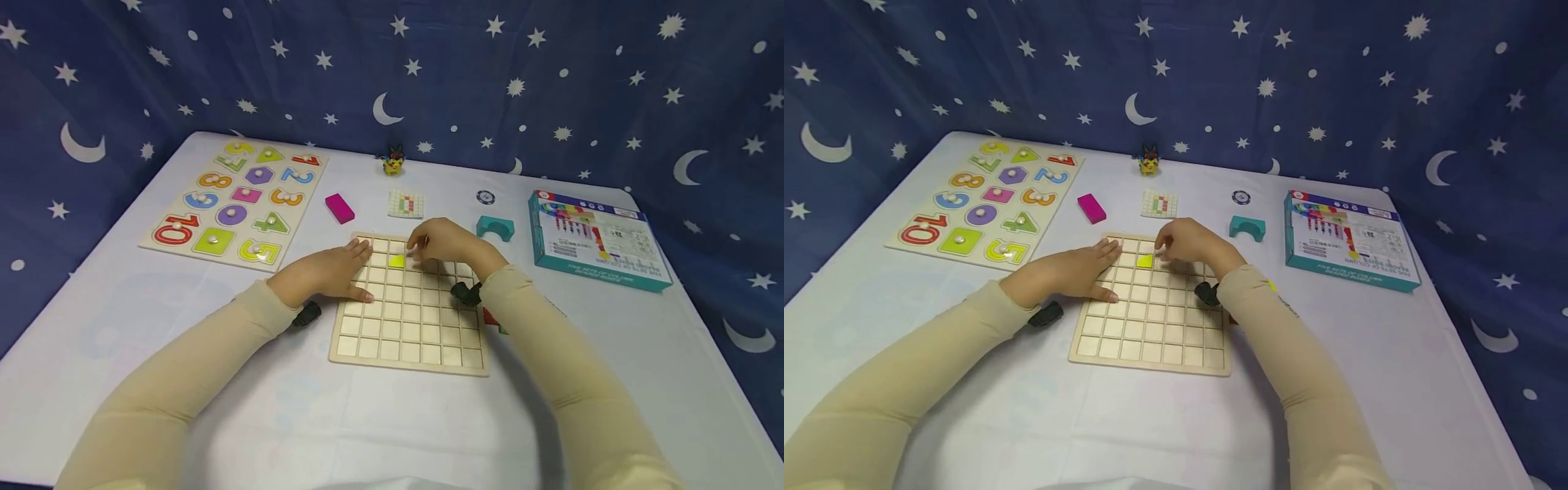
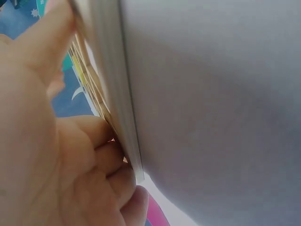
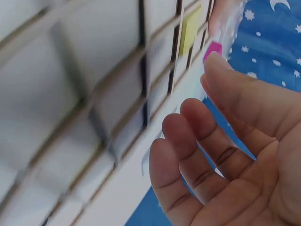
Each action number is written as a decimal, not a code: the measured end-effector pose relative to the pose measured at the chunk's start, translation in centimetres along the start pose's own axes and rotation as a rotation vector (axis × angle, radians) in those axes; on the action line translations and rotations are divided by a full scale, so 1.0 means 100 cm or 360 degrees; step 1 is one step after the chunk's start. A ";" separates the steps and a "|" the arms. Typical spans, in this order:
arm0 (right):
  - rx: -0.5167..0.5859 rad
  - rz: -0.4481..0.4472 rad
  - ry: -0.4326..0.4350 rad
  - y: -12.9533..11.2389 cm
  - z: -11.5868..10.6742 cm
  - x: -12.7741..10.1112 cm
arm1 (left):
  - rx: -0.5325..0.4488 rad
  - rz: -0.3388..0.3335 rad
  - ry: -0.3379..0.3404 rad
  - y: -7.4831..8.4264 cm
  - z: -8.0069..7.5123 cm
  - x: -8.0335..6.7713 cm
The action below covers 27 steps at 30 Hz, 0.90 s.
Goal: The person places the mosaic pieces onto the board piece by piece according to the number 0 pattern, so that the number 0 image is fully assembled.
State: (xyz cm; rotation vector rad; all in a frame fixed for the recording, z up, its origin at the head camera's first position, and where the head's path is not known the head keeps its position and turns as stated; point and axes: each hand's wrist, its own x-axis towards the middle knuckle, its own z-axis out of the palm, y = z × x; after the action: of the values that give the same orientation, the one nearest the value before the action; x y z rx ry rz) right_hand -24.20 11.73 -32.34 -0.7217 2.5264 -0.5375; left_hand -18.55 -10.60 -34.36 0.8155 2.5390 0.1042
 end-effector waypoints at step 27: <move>0.0085 0.0452 0.0001 0.091 -0.013 -0.096 | -0.0112 0.0065 0.0050 0.003 0.004 -0.002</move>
State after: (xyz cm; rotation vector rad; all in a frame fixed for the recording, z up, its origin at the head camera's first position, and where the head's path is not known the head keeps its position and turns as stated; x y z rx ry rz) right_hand -21.18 24.67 -32.59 -0.3341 2.5454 -0.5016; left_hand -18.03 -10.48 -34.55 0.8442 2.5328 0.2198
